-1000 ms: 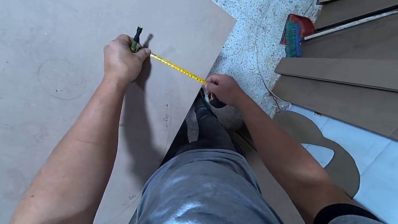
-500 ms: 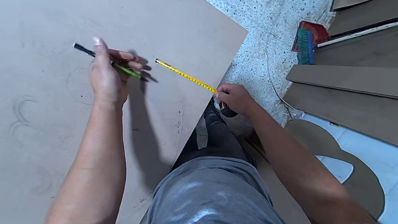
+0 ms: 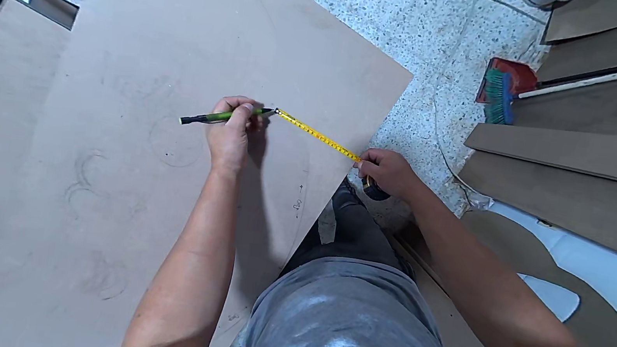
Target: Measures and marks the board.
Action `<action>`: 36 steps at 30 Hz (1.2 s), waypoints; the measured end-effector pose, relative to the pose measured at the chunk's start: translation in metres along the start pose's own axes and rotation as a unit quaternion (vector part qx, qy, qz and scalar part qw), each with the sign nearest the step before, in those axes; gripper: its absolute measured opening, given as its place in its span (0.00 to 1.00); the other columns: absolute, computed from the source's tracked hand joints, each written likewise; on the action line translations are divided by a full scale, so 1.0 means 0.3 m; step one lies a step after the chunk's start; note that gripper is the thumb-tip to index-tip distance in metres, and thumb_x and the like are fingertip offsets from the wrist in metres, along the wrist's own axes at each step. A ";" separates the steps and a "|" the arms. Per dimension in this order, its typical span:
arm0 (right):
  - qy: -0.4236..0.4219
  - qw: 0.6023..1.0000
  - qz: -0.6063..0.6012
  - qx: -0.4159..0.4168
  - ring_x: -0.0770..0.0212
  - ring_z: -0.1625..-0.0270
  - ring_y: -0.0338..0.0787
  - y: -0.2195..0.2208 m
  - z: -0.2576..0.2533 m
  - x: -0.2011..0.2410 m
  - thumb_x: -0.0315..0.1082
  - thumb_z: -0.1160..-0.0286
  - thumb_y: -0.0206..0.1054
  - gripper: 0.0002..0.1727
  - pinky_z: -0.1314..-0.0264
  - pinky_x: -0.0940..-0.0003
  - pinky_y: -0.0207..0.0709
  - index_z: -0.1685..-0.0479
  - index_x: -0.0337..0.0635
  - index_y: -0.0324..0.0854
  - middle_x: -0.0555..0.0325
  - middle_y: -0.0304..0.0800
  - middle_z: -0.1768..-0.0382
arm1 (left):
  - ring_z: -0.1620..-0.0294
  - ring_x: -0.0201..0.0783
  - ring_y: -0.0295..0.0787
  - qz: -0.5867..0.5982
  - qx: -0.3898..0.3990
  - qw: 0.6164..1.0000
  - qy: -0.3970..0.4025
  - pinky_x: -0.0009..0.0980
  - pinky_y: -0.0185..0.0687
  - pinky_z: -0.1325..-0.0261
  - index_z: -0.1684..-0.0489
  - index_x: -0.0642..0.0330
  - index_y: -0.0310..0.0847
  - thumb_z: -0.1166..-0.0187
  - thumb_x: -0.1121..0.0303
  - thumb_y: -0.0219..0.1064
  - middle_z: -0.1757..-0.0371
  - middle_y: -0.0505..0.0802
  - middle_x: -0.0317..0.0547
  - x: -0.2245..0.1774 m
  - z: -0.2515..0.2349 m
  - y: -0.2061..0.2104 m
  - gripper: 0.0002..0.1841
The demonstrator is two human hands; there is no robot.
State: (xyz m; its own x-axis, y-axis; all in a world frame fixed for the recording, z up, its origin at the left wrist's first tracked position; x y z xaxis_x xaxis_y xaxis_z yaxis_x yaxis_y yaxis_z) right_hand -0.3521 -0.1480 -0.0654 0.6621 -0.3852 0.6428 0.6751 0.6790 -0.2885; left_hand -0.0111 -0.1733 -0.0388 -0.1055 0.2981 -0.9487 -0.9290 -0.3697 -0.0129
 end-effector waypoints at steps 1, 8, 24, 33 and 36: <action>-0.009 1.000 0.005 -0.004 0.65 0.64 0.90 -0.001 0.001 0.003 0.40 0.12 0.62 0.12 0.56 0.57 0.83 0.58 0.48 0.90 0.63 0.94 0.67 | 0.63 0.40 0.94 -0.008 0.016 1.000 -0.005 0.37 0.93 0.53 0.44 0.66 0.83 0.11 0.69 0.55 0.63 0.96 0.48 0.006 0.003 0.013 0.13; -0.006 1.000 -0.006 -0.006 0.66 0.64 0.90 0.003 0.001 -0.003 0.40 0.11 0.62 0.13 0.55 0.57 0.83 0.60 0.48 0.90 0.64 0.93 0.68 | 0.64 0.34 0.95 -0.117 -0.005 0.993 0.019 0.32 0.94 0.55 0.53 0.62 0.90 0.14 0.66 0.66 0.63 0.97 0.42 0.005 0.006 0.051 0.09; 0.042 0.998 -0.026 0.032 0.63 0.62 0.90 0.132 0.056 -0.022 0.41 0.11 0.60 0.13 0.56 0.55 0.82 0.57 0.49 0.90 0.63 0.93 0.65 | 0.66 0.34 0.88 -0.388 -0.027 0.919 -0.056 0.44 0.81 0.60 0.64 0.52 0.85 0.29 0.64 0.76 0.68 0.91 0.38 -0.008 0.034 0.056 0.07; 0.008 1.000 -0.015 0.014 0.60 0.72 0.87 0.634 0.311 -0.053 0.40 0.12 0.60 0.13 0.68 0.54 0.81 0.59 0.48 0.89 0.59 0.90 0.70 | 0.61 0.49 0.89 -0.406 -0.032 0.910 -0.083 0.60 0.81 0.58 0.62 0.54 0.87 0.25 0.63 0.75 0.65 0.92 0.48 0.119 0.426 -0.376 0.06; -0.014 1.000 0.002 0.009 0.64 0.70 0.88 0.872 0.411 -0.082 0.40 0.12 0.60 0.14 0.63 0.57 0.82 0.61 0.49 0.90 0.62 0.91 0.71 | 0.63 0.50 0.88 -0.408 -0.030 0.908 -0.094 0.61 0.78 0.59 0.65 0.53 0.87 0.24 0.63 0.75 0.67 0.91 0.49 0.192 0.612 -0.581 0.06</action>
State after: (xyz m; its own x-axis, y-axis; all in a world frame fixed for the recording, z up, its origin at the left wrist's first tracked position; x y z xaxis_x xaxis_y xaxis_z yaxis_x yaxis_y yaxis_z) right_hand -0.2321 0.1161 -0.0692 0.6560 -0.3650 0.6607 0.6657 0.6924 -0.2784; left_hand 0.0794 0.0699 -0.0330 0.5452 0.6368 -0.5452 -0.7046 -0.0043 -0.7096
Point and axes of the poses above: each hand's wrist, its own z-axis away from the middle knuckle, its own y-axis out of the palm, x = y × z, the point moved 8 cm from there along -z, towards the middle knuckle
